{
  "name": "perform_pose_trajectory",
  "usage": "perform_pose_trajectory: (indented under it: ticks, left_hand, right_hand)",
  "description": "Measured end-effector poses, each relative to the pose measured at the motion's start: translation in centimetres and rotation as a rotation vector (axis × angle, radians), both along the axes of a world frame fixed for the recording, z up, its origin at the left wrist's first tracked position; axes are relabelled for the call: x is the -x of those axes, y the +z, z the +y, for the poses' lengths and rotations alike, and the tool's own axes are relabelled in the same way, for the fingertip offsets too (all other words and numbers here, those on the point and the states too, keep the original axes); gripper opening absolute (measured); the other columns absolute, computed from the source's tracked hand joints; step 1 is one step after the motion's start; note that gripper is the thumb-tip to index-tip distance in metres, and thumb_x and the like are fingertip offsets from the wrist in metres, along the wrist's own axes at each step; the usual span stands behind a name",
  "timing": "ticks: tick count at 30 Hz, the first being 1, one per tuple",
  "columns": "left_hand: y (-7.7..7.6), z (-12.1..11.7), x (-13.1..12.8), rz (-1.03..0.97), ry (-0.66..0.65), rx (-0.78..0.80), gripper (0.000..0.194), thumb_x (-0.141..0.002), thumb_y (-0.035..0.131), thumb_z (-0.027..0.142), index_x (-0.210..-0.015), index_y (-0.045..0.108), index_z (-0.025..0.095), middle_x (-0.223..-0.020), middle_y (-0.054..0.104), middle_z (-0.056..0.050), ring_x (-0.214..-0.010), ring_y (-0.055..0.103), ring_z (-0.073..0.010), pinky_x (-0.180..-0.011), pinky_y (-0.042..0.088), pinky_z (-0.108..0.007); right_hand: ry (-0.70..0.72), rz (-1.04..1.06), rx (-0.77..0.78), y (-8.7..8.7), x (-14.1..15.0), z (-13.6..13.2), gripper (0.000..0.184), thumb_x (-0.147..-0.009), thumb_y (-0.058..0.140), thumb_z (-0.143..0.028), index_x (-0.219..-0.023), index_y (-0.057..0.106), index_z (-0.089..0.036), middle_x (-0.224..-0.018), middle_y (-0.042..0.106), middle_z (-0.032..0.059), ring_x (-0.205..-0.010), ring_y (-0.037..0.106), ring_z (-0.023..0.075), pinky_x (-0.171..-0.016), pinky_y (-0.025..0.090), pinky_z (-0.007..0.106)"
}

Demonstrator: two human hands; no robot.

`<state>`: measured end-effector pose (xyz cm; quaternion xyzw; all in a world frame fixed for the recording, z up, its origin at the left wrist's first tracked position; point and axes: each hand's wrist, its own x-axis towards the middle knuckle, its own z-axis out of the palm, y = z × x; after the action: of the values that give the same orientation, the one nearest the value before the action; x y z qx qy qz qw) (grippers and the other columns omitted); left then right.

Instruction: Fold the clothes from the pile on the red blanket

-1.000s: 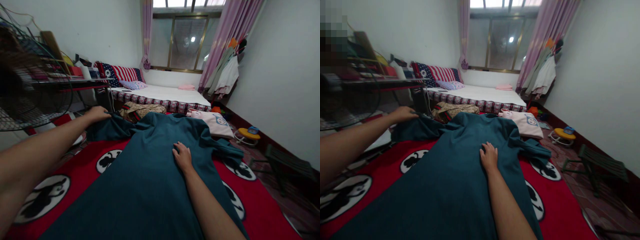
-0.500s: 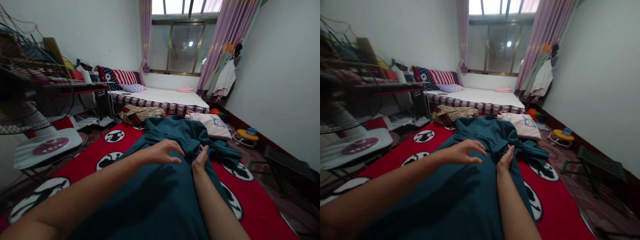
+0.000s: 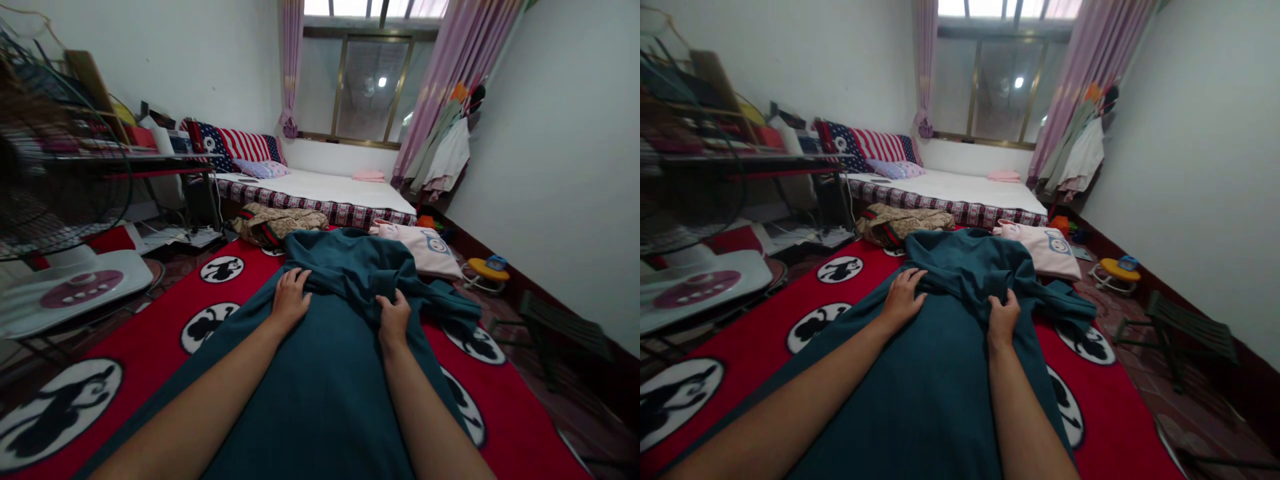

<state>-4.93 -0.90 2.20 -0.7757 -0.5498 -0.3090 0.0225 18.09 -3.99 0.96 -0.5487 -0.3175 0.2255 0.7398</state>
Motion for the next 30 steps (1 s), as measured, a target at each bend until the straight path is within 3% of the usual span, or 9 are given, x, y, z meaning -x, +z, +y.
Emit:
perform_pose_trajectory:
  ticks: [6, 10, 14, 17, 20, 22, 25, 27, 30]
  left_hand:
    - [0.5, 0.9, 1.6, 0.030, 0.245, 0.048, 0.064, -0.078, 0.064, 0.031, -0.138, 0.045, 0.022, -0.137, 0.049, -0.011, -0.125, 0.044, -0.0300, -0.105, 0.036, -0.046]
    - [1.5, 1.6, 3.5, 0.057, 0.341, 0.189, 0.067, -0.079, 0.062, 0.043, -0.139, 0.043, 0.021, -0.127, 0.057, -0.014, -0.116, 0.052, -0.0329, -0.094, 0.044, -0.046]
    - [3.3, 1.6, 5.8, 0.131, 0.288, 0.378, 0.059, -0.076, 0.061, 0.048, -0.129, 0.054, 0.021, -0.120, 0.063, -0.016, -0.112, 0.057, -0.0348, -0.087, 0.047, -0.042]
    - [4.4, 1.3, 7.5, 0.192, 0.275, 0.487, 0.054, -0.073, 0.064, 0.044, -0.122, 0.059, 0.022, -0.120, 0.064, -0.015, -0.111, 0.059, -0.0346, -0.085, 0.048, -0.040]
    - [4.7, 0.9, 9.7, 0.242, 0.206, 0.579, 0.047, -0.070, 0.065, 0.044, -0.111, 0.063, 0.021, -0.118, 0.066, -0.012, -0.110, 0.060, -0.0326, -0.083, 0.048, -0.037]
    - [4.8, 0.4, 11.7, 0.270, 0.098, 0.643, 0.044, -0.069, 0.066, 0.044, -0.105, 0.065, 0.019, -0.115, 0.067, -0.012, -0.107, 0.061, -0.0305, -0.082, 0.048, -0.034]
    - [5.2, -1.4, 14.8, 0.284, -0.104, 0.807, 0.040, -0.070, 0.065, 0.045, -0.098, 0.066, 0.017, -0.106, 0.069, -0.010, -0.096, 0.065, -0.0274, -0.080, 0.049, -0.032]
    - [5.6, -3.2, 16.6, 0.240, -0.208, 0.959, 0.042, -0.067, 0.068, 0.044, -0.100, 0.065, 0.018, -0.103, 0.070, -0.007, -0.092, 0.066, -0.0259, -0.078, 0.050, -0.030]
    - [6.2, -5.9, 18.0, 0.131, -0.269, 1.116, 0.049, -0.062, 0.073, 0.039, -0.106, 0.063, 0.020, -0.107, 0.070, -0.004, -0.097, 0.066, -0.0251, -0.080, 0.051, -0.029]
  right_hand:
    - [0.184, -0.096, -0.141, 5.5, 3.7, -2.7, 0.021, -0.062, 0.067, -0.027, -0.080, 0.063, -0.017, -0.070, 0.062, -0.0031, -0.066, 0.056, 0.0137, -0.065, 0.044, 0.026]
    - [0.284, -0.013, -0.109, 7.7, 3.4, -3.1, 0.045, -0.058, 0.071, -0.027, -0.101, 0.061, -0.019, -0.082, 0.069, 0.0017, -0.069, 0.063, 0.0176, -0.067, 0.049, 0.030]
    - [0.113, -0.175, 0.155, 5.8, -0.6, -1.7, 0.056, -0.055, 0.067, -0.028, -0.110, 0.059, -0.018, -0.081, 0.070, 0.0058, -0.071, 0.065, 0.0224, -0.071, 0.051, 0.037]
    - [-0.042, -0.368, 0.304, 3.1, -3.4, -0.7, 0.067, -0.056, 0.069, -0.034, -0.120, 0.057, -0.018, -0.103, 0.068, 0.0106, -0.094, 0.064, 0.0273, -0.088, 0.048, 0.042]
    - [0.122, -0.544, 0.383, 1.9, -3.9, -0.6, 0.083, -0.054, 0.076, -0.048, -0.128, 0.054, -0.020, -0.122, 0.061, 0.0130, -0.113, 0.056, 0.0306, -0.097, 0.043, 0.043]
    - [0.240, -0.716, 0.454, 2.1, -2.8, -1.1, 0.091, -0.052, 0.078, -0.057, -0.133, 0.052, -0.023, -0.123, 0.059, 0.0132, -0.114, 0.056, 0.0323, -0.095, 0.043, 0.044]
    - [0.274, -1.021, 0.601, 2.9, -0.1, -2.1, 0.099, -0.049, 0.078, -0.063, -0.137, 0.049, -0.027, -0.122, 0.057, 0.0148, -0.107, 0.059, 0.0355, -0.087, 0.046, 0.047]
    - [0.262, -1.160, 0.648, 3.1, 1.6, -2.5, 0.090, -0.052, 0.080, -0.058, -0.133, 0.054, -0.027, -0.117, 0.058, 0.0150, -0.099, 0.061, 0.0345, -0.081, 0.047, 0.044]
    - [0.218, -1.182, 0.606, 2.7, 3.0, -2.1, 0.042, -0.066, 0.073, -0.038, -0.105, 0.070, -0.024, -0.094, 0.066, 0.0095, -0.084, 0.064, 0.0264, -0.075, 0.046, 0.037]
